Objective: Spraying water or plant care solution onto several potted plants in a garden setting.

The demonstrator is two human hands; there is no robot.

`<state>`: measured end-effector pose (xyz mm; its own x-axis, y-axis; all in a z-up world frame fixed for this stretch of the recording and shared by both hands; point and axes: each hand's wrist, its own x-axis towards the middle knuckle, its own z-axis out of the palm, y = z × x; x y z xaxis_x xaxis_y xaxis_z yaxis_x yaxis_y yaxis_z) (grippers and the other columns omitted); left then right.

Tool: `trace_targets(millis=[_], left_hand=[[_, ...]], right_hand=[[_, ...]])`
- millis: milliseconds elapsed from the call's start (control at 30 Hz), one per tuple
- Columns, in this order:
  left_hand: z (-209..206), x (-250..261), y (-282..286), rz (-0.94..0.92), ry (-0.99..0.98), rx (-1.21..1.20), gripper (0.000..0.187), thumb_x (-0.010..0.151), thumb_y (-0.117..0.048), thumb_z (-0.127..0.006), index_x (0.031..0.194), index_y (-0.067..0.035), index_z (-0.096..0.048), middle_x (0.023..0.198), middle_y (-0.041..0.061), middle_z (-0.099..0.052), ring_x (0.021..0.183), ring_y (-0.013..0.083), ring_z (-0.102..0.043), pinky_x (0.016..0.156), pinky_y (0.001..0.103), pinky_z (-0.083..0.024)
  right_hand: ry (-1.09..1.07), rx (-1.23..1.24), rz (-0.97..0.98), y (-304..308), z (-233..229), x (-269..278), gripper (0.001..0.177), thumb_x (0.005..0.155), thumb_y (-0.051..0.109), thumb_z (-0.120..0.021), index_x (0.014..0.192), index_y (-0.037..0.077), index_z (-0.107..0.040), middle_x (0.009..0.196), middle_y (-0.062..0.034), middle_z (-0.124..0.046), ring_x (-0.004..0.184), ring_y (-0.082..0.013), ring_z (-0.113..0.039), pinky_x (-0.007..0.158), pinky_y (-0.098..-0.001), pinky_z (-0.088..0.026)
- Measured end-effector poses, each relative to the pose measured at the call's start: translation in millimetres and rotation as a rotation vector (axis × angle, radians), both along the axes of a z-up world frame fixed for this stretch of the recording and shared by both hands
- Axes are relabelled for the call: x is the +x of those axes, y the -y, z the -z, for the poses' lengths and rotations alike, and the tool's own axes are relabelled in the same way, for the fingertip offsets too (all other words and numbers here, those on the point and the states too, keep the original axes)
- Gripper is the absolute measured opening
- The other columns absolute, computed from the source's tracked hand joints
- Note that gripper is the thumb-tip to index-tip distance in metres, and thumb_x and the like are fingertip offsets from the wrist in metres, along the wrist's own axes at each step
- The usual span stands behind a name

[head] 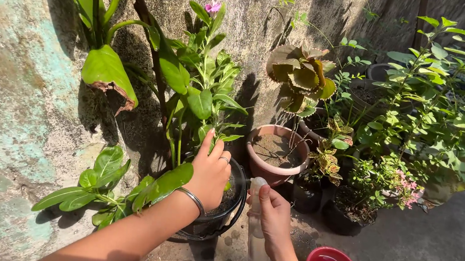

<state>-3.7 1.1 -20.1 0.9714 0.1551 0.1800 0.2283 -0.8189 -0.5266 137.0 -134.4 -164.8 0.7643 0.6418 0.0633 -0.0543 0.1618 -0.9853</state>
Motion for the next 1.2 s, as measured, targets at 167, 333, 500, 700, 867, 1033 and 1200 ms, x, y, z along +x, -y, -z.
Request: trace_targets(millis=[167,333,500,700,867,1033,1200], left_hand=[[10.0,4.5,-5.5,-0.032,0.015,-0.005,0.040,0.084,-0.029,-0.058,0.112,-0.007,-0.075,0.122,0.015,-0.060,0.140,0.0434,-0.035,0.119,0.066,0.000],[5.7,-0.4,-5.7,-0.059,-0.002,-0.036,0.039,0.085,-0.029,-0.058,0.112,-0.007,-0.075,0.123,0.015,-0.060,0.140,0.0439,-0.036,0.120,0.066,-0.001],[2.6,-5.2,-7.4,-0.043,0.020,-0.041,0.042,0.083,-0.031,-0.059,0.113,-0.005,-0.074,0.123,0.017,-0.060,0.138,0.0455,-0.037,0.118,0.066,-0.003],[10.6,-5.5,-13.9,0.008,0.085,-0.042,0.044,0.081,-0.031,-0.060,0.113,-0.003,-0.073,0.123,0.018,-0.060,0.138,0.0435,-0.040,0.118,0.066,-0.005],[11.5,-8.0,-17.1,0.027,0.103,-0.057,0.042,0.081,-0.030,-0.060,0.110,-0.002,-0.073,0.123,0.019,-0.060,0.138,0.0436,-0.040,0.118,0.066,-0.006],[8.4,-14.7,-19.0,0.051,0.094,-0.081,0.040,0.082,-0.027,-0.059,0.108,0.000,-0.072,0.120,0.020,-0.060,0.137,0.0445,-0.040,0.118,0.066,-0.007],[5.9,-15.2,-19.6,0.066,0.107,-0.063,0.041,0.079,-0.027,-0.059,0.107,0.000,-0.072,0.119,0.020,-0.059,0.136,0.0440,-0.040,0.118,0.065,-0.008]], right_hand=[[-0.028,0.077,0.032,-3.2,-37.3,-16.2,0.058,0.090,0.058,-0.059,0.105,0.004,-0.074,0.090,-0.0030,-0.075,0.070,-0.0085,-0.063,0.064,-0.0264,-0.053],[0.049,0.087,0.045,-10.2,-16.9,-4.3,0.055,0.092,0.054,-0.063,0.105,0.002,-0.073,0.088,-0.0040,-0.073,0.072,-0.0093,-0.063,0.065,-0.0275,-0.053],[-0.047,0.105,0.066,-12.1,-42.6,-17.7,0.056,0.092,0.057,-0.057,0.109,0.007,-0.072,0.090,-0.0009,-0.073,0.070,-0.0080,-0.063,0.063,-0.0267,-0.053],[-0.100,0.045,-0.058,-20.7,-47.8,-25.6,0.057,0.093,0.061,-0.049,0.103,0.009,-0.071,0.085,-0.0055,-0.077,0.059,-0.0112,-0.058,0.055,-0.0276,-0.047],[-0.075,0.030,0.003,-28.3,-30.6,-20.5,0.058,0.098,0.059,-0.051,0.099,0.005,-0.071,0.079,-0.0086,-0.071,0.062,-0.0123,-0.061,0.057,-0.0279,-0.048],[0.039,0.066,-0.033,-29.6,-46.0,-30.6,0.054,0.094,0.058,-0.054,0.100,0.007,-0.072,0.087,0.0001,-0.074,0.069,-0.0063,-0.060,0.062,-0.0242,-0.048],[0.084,0.055,0.015,-37.8,-17.1,-15.7,0.051,0.100,0.051,-0.058,0.100,0.002,-0.071,0.082,-0.0058,-0.071,0.071,-0.0101,-0.062,0.064,-0.0270,-0.048]])
